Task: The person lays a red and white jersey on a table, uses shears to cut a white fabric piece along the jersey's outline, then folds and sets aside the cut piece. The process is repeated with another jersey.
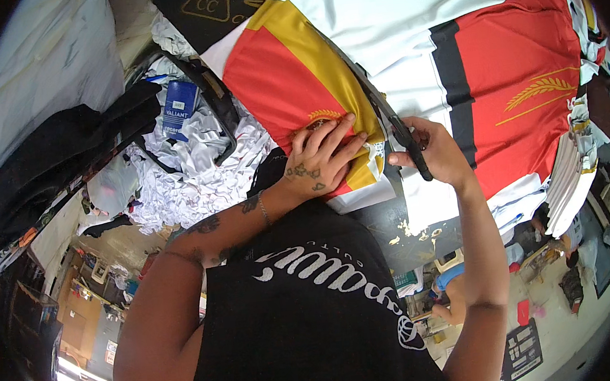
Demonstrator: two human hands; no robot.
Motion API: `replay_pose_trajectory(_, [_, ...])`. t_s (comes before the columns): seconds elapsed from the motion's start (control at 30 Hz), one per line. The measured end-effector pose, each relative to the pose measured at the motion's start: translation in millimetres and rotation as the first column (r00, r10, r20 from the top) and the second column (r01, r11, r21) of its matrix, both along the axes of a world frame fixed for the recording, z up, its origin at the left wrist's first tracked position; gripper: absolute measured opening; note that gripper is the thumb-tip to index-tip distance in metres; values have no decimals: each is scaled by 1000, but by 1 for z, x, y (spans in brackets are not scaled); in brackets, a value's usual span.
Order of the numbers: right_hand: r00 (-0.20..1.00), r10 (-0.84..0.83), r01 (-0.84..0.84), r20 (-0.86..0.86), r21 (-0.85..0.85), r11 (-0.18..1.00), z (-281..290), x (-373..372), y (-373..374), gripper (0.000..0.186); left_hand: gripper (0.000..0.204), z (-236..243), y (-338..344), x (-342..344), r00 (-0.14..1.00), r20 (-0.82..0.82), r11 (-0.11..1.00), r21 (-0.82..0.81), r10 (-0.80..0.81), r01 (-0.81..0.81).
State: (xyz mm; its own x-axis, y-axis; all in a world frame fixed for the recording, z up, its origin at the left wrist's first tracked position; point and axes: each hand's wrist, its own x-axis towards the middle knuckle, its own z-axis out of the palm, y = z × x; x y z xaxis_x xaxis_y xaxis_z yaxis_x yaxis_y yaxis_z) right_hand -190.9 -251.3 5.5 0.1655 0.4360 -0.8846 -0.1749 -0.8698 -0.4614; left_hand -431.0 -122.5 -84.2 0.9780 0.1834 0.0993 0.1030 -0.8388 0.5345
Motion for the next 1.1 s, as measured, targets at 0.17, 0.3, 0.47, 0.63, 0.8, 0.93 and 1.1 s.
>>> replay_pose_trajectory(0.17, [999,-31,25,33,171,985,3,-10,17,69,48,11,2,4,1000,-2,999,-52,2,-2])
replay_pose_trajectory(0.3, [999,21,-23,33,67,997,-11,-8,23,65,42,19,37,20,992,75,917,-381,-99,120])
replay_pose_trajectory(0.47, [999,-19,22,-49,62,998,-3,-1,5,78,87,24,111,45,932,-144,940,121,334,-318])
replay_pose_trajectory(0.63, [985,54,-61,-165,-36,998,29,7,-10,98,122,35,126,45,908,-234,935,160,348,-317])
replay_pose_trajectory(0.8, [986,145,-139,-88,69,988,21,5,19,87,130,34,120,41,886,-249,918,167,391,-359])
replay_pose_trajectory(0.93, [987,160,-155,-28,139,978,-1,0,54,81,128,27,114,37,893,-188,912,116,408,-393])
replay_pose_trajectory(1.1, [967,227,-232,117,38,972,-3,-1,79,73,116,11,94,21,876,-151,888,125,458,-443])
